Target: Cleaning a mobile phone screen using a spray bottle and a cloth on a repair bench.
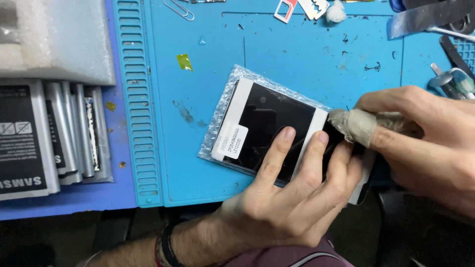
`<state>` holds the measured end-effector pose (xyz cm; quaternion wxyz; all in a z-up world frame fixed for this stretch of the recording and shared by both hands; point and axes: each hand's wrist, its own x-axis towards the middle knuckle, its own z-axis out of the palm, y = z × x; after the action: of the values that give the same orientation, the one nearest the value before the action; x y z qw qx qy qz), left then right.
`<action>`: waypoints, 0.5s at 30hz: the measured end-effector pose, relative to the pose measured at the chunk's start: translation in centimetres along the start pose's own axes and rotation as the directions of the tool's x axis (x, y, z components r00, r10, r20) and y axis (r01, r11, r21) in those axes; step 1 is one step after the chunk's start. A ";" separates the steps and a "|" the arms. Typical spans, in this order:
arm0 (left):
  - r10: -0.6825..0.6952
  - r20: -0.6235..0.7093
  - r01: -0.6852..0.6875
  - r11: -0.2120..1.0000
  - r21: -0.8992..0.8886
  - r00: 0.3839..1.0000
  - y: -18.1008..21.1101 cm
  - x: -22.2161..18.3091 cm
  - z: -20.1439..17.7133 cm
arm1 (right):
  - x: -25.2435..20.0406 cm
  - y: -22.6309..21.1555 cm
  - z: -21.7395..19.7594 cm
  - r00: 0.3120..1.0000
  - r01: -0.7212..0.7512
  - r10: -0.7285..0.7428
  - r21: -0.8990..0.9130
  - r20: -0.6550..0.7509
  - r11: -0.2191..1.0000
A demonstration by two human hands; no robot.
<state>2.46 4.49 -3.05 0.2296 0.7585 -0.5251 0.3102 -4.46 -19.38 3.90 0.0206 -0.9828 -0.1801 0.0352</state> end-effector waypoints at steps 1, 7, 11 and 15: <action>0.009 0.016 -0.009 1.000 -0.016 1.000 -0.1 -0.1 -0.2 | -0.2 -0.3 0.0 0.999 -0.048 0.050 0.076 -0.012 0.996; -0.101 0.129 0.127 0.968 -0.219 0.987 -0.2 -0.1 -2.4 | -3.0 1.4 -0.3 0.988 -0.143 0.138 0.074 0.071 0.987; -0.087 0.166 0.098 0.993 -0.059 0.982 -1.1 -0.4 -2.5 | 3.8 -4.1 -2.4 0.744 -0.641 0.613 0.545 0.268 0.540; -0.113 0.096 0.118 0.992 -0.054 0.989 -1.1 -1.0 -1.5 | 3.8 -1.8 -1.9 0.994 0.063 -0.061 -0.011 0.085 0.998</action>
<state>2.87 6.52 -2.71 0.2450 0.7941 -0.4994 0.2449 -1.40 -16.40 5.66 0.0074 -0.9745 -0.2114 0.0751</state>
